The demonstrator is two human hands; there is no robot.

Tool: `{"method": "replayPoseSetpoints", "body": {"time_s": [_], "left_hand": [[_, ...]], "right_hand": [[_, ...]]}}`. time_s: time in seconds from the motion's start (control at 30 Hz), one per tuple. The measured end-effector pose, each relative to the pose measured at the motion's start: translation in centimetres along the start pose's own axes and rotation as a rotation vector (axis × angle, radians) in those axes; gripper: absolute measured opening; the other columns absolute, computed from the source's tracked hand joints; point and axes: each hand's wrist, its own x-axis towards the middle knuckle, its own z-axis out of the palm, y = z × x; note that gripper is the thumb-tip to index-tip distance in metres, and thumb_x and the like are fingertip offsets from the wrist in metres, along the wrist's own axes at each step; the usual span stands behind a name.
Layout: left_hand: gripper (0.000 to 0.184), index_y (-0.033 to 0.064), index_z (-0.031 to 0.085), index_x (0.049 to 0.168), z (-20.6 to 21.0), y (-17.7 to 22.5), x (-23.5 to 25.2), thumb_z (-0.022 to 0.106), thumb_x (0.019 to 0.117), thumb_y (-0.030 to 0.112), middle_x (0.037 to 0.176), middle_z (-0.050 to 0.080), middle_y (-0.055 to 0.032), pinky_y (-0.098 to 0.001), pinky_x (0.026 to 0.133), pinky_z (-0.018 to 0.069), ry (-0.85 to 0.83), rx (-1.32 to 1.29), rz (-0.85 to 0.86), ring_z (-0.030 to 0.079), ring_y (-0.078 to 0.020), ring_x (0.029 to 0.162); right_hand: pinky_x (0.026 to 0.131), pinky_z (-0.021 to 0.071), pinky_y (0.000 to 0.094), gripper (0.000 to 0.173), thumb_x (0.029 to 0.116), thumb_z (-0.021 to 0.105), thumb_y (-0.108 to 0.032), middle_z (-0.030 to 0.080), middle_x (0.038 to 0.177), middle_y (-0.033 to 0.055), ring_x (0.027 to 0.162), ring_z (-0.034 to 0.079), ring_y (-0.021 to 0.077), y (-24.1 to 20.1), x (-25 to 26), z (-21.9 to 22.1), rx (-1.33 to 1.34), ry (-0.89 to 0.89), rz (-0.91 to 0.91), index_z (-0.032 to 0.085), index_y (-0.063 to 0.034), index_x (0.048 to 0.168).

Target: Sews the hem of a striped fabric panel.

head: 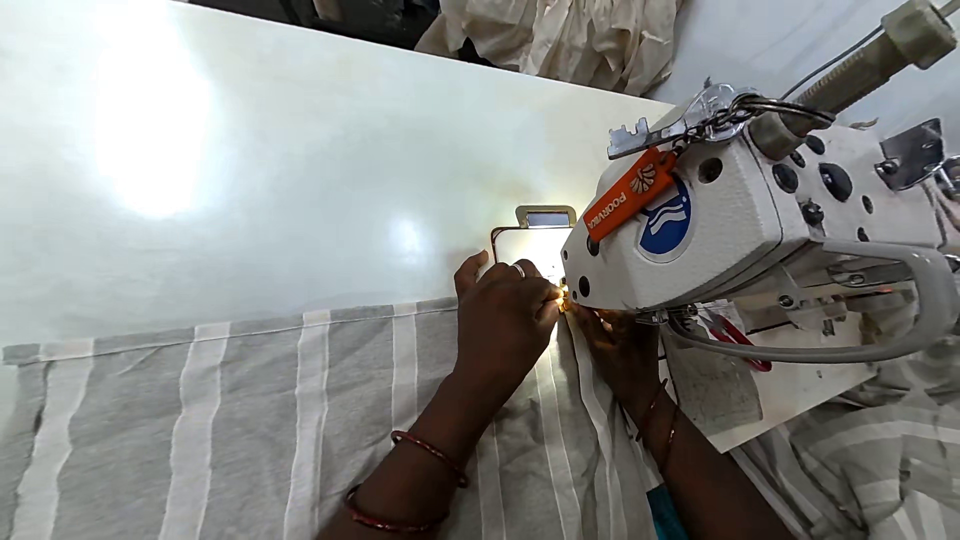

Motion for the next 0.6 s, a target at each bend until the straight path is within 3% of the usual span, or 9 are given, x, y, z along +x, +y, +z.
{"method": "replayPoseSetpoints", "body": {"time_s": [0.13,0.4,0.6], "left_hand": [[0.012,0.0076,0.073,0.074,0.11,0.01,0.01,0.071,0.0850,0.008,0.072,0.063,-0.0051,-0.0584,0.103,0.0331,0.001,0.012,0.001,0.060,-0.0229,0.075],[0.015,0.0074,0.070,0.070,0.40,0.08,0.12,0.070,0.0851,0.009,0.068,0.058,-0.0055,-0.0585,0.101,0.0330,0.009,0.028,0.012,0.058,-0.0237,0.072],[0.009,0.0074,0.074,0.075,0.20,0.26,0.18,0.074,0.0842,0.008,0.072,0.062,-0.0068,-0.0602,0.102,0.0334,-0.012,0.035,0.007,0.060,-0.0248,0.074]], "right_hand": [[0.077,0.0548,0.0244,0.011,0.0941,0.071,-0.015,0.073,0.089,0.0080,0.083,0.069,0.0105,0.06,-0.03,0.01,0.026,-0.008,0.012,0.076,-0.0054,0.098],[0.079,0.0546,0.0234,0.012,0.0938,0.071,-0.014,0.073,0.091,0.0091,0.085,0.069,0.0112,-0.03,-0.07,-0.10,0.010,-0.002,-0.017,0.076,-0.0046,0.100],[0.080,0.0556,0.0322,0.013,0.0941,0.071,-0.014,0.072,0.092,0.0111,0.088,0.069,0.0169,-0.03,-0.04,-0.18,-0.009,-0.004,-0.016,0.074,-0.0037,0.100]]}}
